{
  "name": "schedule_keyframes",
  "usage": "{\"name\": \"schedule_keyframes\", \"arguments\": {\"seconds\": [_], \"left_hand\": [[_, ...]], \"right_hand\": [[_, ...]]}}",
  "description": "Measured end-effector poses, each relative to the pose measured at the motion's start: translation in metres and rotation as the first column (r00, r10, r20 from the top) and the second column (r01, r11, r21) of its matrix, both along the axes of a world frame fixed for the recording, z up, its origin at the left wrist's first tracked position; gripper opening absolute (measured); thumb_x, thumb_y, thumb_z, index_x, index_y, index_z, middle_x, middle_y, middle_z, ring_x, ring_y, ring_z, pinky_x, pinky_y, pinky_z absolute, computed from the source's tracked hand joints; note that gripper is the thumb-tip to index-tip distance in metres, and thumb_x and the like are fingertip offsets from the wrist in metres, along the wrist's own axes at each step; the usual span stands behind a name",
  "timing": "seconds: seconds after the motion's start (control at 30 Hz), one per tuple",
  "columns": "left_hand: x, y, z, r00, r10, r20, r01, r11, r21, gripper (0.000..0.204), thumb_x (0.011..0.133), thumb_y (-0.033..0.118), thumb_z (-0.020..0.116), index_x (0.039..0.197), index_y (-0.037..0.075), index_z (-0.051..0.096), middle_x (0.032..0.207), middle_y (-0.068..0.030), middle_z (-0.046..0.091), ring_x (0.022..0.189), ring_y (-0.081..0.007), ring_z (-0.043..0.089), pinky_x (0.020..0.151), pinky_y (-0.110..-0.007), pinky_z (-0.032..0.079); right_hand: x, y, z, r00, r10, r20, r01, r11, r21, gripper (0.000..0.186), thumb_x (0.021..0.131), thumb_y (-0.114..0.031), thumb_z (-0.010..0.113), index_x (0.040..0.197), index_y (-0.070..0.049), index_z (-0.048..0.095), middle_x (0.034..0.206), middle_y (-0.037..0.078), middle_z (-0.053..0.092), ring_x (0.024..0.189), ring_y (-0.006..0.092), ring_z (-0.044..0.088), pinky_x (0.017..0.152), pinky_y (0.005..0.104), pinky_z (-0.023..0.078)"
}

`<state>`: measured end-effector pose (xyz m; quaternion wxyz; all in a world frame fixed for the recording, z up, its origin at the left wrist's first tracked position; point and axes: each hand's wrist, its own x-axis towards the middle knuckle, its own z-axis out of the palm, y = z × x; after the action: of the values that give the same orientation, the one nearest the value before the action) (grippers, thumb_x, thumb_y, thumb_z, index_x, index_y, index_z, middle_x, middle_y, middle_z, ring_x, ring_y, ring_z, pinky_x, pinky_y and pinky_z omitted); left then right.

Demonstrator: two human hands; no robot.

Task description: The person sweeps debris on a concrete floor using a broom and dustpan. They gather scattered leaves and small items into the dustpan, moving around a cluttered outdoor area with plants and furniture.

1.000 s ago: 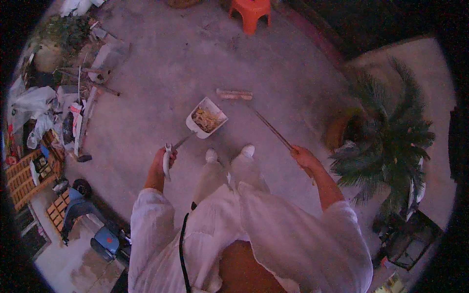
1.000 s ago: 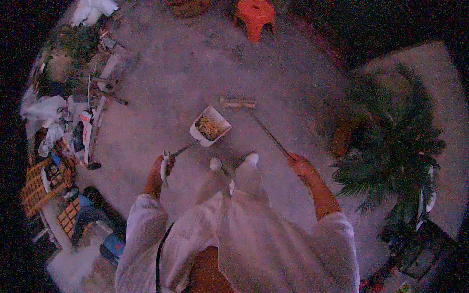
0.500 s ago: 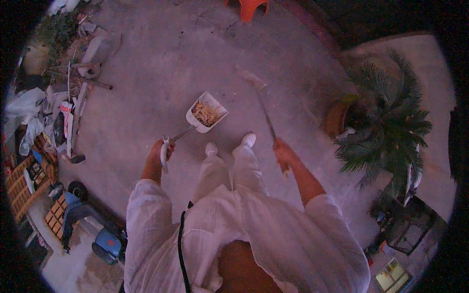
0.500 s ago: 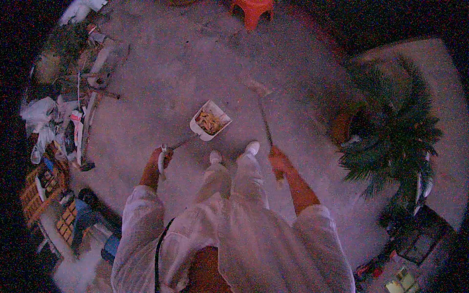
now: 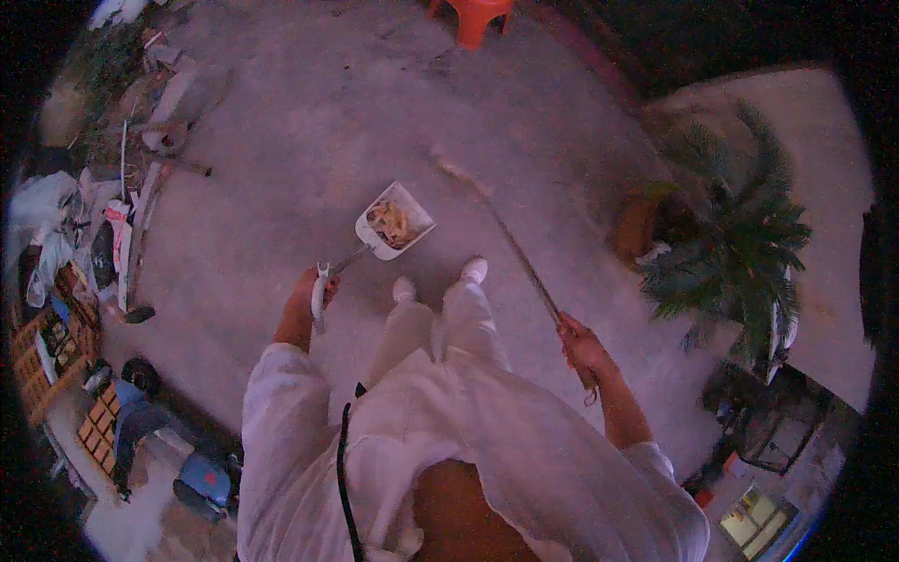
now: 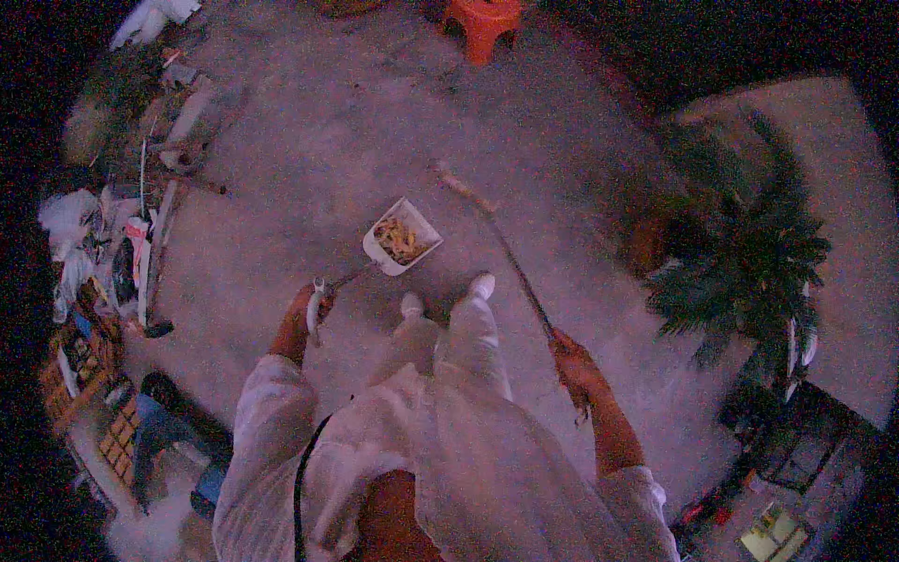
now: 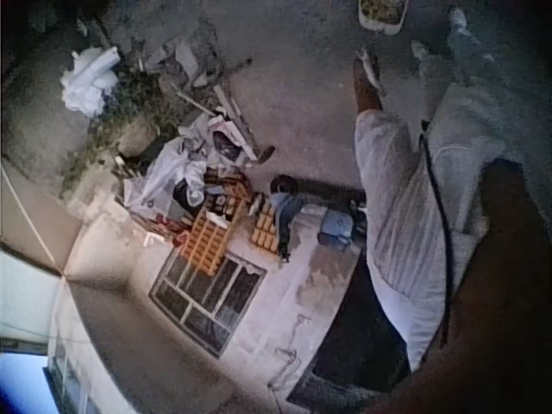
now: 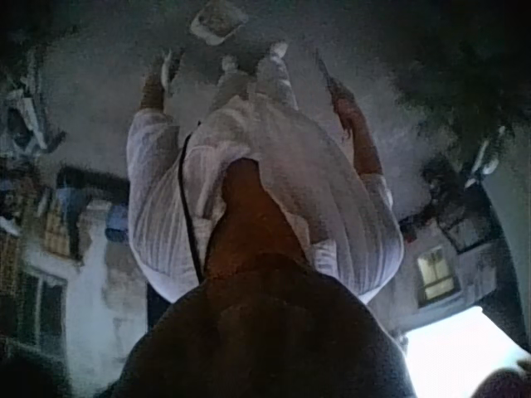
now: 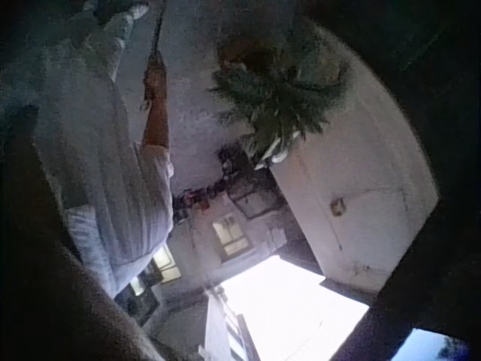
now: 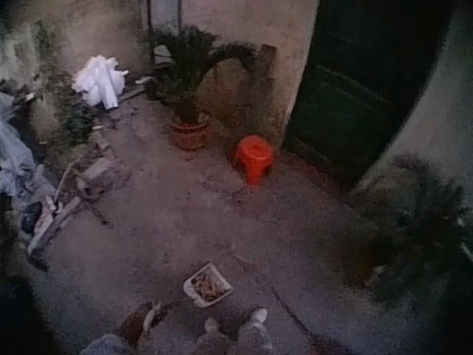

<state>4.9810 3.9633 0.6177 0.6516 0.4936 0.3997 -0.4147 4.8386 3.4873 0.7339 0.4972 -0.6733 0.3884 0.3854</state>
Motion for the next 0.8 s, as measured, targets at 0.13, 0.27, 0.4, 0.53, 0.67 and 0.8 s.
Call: {"name": "schedule_keyframes", "arguments": {"seconds": [0.13, 0.27, 0.4, 0.53, 0.67, 0.8], "left_hand": [[0.001, 0.006, -0.006, 0.994, -0.057, -0.091, 0.052, 0.997, -0.053, 0.025, 0.076, 0.027, 0.038, 0.067, 0.004, 0.043, 0.051, -0.0045, 0.046, 0.034, -0.0092, 0.042, 0.026, -0.018, 0.033], [0.008, 0.014, -0.013, 0.926, -0.377, -0.01, 0.374, 0.916, 0.144, 0.025, 0.077, 0.028, 0.039, 0.072, 0.005, 0.045, 0.053, -0.0058, 0.047, 0.035, -0.0099, 0.043, 0.028, -0.019, 0.036], [0.011, 0.017, -0.018, 0.995, 0.059, -0.082, -0.059, 0.998, 0.009, 0.023, 0.078, 0.027, 0.04, 0.072, 0.006, 0.047, 0.053, -0.0048, 0.047, 0.035, -0.0102, 0.042, 0.029, -0.019, 0.035], [0.005, 0.018, -0.024, 1.0, 0.023, -0.011, -0.023, 0.999, 0.047, 0.022, 0.079, 0.027, 0.039, 0.074, 0.007, 0.048, 0.054, -0.0047, 0.048, 0.037, -0.0103, 0.043, 0.029, -0.019, 0.035], [-0.006, 0.022, -0.028, 0.996, 0.077, -0.042, -0.083, 0.983, -0.165, 0.024, 0.079, 0.029, 0.037, 0.075, 0.008, 0.047, 0.055, -0.0045, 0.048, 0.039, -0.0102, 0.045, 0.028, -0.02, 0.035], [-0.021, 0.022, -0.025, 0.999, 0.043, 0.024, -0.042, 0.999, -0.033, 0.023, 0.079, 0.028, 0.035, 0.072, 0.008, 0.045, 0.054, -0.0031, 0.047, 0.039, -0.0095, 0.044, 0.028, -0.021, 0.034]], "right_hand": [[0.005, -0.036, -0.039, 1.0, -0.021, 0.011, 0.022, 0.986, -0.167, 0.034, 0.077, -0.024, 0.046, 0.109, -0.013, 0.039, 0.061, 0.0, 0.042, 0.046, 0.01, 0.04, 0.038, 0.0237, 0.036], [0.004, -0.046, -0.092, 0.914, -0.394, 0.094, 0.391, 0.919, 0.049, 0.021, 0.076, -0.021, 0.045, 0.095, -0.012, 0.044, 0.061, 0.0, 0.042, 0.043, 0.0111, 0.04, 0.037, 0.0236, 0.036], [-0.04, 0.013, -0.124, 0.929, 0.199, 0.312, -0.195, 0.98, -0.044, 0.021, 0.076, -0.022, 0.046, 0.095, -0.014, 0.043, 0.061, -0.001, 0.041, 0.043, 0.0114, 0.04, 0.037, 0.0233, 0.035], [-0.066, 0.071, -0.08, 0.983, -0.144, -0.11, 0.16, 0.976, 0.149, 0.027, 0.077, -0.021, 0.046, 0.103, -0.016, 0.042, 0.065, -0.001, 0.043, 0.044, 0.0115, 0.04, 0.037, 0.023, 0.034], [-0.054, 0.077, 0.0, 0.969, -0.179, -0.171, 0.216, 0.948, 0.234, 0.04, 0.077, -0.022, 0.046, 0.115, -0.015, 0.035, 0.067, -0.001, 0.044, 0.049, 0.0101, 0.042, 0.037, 0.0228, 0.034], [-0.032, 0.073, 0.036, 0.968, -0.089, -0.236, 0.149, 0.956, 0.252, 0.044, 0.077, -0.023, 0.046, 0.118, -0.012, 0.033, 0.067, -0.001, 0.043, 0.052, 0.0092, 0.042, 0.038, 0.0228, 0.034]]}}
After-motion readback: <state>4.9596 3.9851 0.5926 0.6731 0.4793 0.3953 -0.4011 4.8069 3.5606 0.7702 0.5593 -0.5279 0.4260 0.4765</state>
